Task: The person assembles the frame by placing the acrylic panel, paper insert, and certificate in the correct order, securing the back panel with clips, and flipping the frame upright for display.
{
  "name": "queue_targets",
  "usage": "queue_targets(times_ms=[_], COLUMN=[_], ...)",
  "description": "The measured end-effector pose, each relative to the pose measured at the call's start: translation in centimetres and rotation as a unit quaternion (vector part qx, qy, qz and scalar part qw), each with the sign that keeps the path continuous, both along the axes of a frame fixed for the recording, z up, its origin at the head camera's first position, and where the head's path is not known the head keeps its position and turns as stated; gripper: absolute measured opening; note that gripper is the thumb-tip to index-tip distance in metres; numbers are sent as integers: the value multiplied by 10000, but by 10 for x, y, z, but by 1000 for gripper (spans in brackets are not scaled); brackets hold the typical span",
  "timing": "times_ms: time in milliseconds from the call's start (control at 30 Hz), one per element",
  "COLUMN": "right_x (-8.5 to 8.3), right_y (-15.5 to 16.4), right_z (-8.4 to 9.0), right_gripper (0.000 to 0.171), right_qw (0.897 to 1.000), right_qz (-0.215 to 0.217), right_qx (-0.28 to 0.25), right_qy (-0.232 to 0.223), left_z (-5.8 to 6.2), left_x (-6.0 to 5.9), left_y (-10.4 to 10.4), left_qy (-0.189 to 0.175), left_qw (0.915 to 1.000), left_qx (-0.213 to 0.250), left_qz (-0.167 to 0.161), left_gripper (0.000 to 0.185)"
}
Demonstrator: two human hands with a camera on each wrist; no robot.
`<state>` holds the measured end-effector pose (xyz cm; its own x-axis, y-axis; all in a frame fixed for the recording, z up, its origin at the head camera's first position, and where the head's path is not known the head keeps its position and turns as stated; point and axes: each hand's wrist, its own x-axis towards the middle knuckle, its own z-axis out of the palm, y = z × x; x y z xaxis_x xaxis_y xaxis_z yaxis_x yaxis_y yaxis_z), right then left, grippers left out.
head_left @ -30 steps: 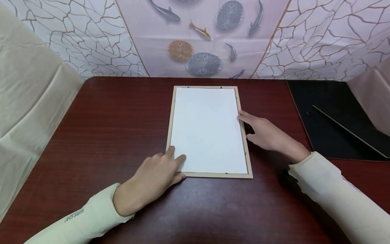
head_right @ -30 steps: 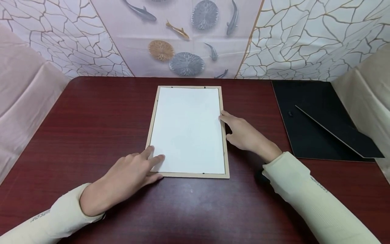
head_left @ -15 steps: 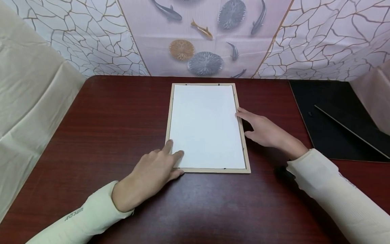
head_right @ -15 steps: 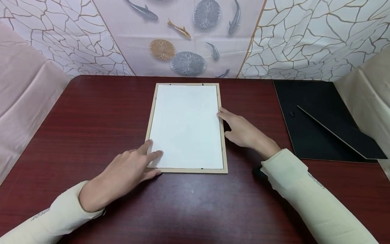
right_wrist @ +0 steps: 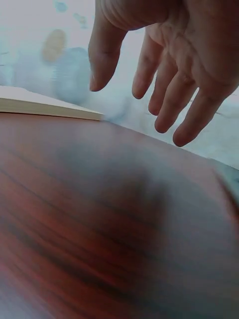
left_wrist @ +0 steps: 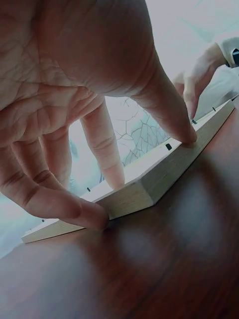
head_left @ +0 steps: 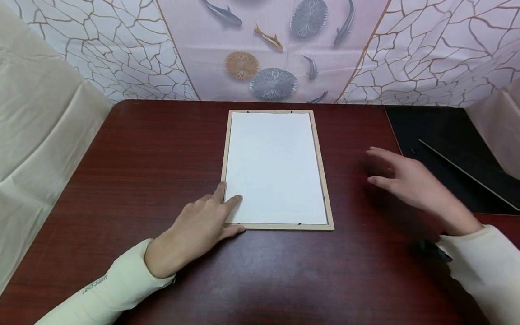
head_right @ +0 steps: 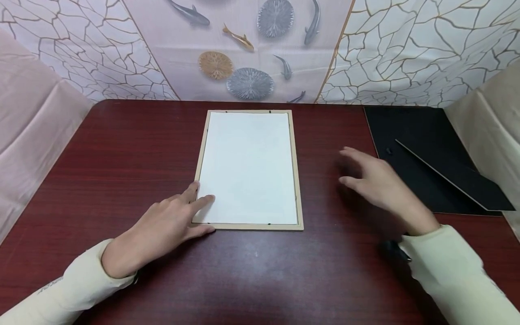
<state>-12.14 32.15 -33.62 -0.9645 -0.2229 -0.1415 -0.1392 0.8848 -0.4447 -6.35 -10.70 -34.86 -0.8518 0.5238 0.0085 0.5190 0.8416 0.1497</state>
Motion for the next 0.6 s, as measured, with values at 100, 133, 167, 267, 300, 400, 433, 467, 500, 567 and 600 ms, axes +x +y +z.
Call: queue_targets(times_ms=[100, 133, 167, 267, 300, 400, 433, 467, 500, 567, 600], right_x=[11, 14, 17, 22, 22, 25, 26, 27, 28, 29, 29], right_y=[27, 35, 45, 78, 91, 129, 139, 148, 157, 171, 178], right_z=[1, 0, -1, -10, -17, -35, -39, -43, -49, -53, -54], right_gripper=[62, 60, 59, 63, 66, 74, 74, 73, 75, 75, 75], right_qw=[9980, 9962, 9939, 9842, 9796, 9656, 9602, 9551, 9483, 9382, 9327], right_qz=[-613, -840, -1054, -1671, -1866, -2355, -2526, -2681, -2853, -3165, -3345], right_qx=[116, 191, 263, 498, 592, 502, 442, 273, 195, 48, 30], right_qy=[106, 143, 189, 313, 458, 983, 1105, 1235, 1374, 1399, 1351], left_z=[0, 0, -1, -2, -2, -3, -3, -4, -4, -4, -4], left_x=[0, 0, 0, 0, 0, -1, -1, -1, -1, -1, -1], left_y=[-1, -2, -2, -4, -4, -4, -4, -4, -4, -4, -4], left_qy=[-11, -6, 4, 35, 49, 81, 88, 86, 80, 72, 68], left_qw=[10000, 10000, 10000, 10000, 10000, 10000, 9999, 9999, 10000, 10000, 10000], left_qx=[23, 27, 26, 29, 25, 13, 9, 7, 3, 0, -1], left_qz=[3, -2, -9, -20, -24, -40, -49, -55, -57, -64, -63], left_gripper=[60, 60, 60, 60, 61, 61, 61, 61, 61, 61, 61])
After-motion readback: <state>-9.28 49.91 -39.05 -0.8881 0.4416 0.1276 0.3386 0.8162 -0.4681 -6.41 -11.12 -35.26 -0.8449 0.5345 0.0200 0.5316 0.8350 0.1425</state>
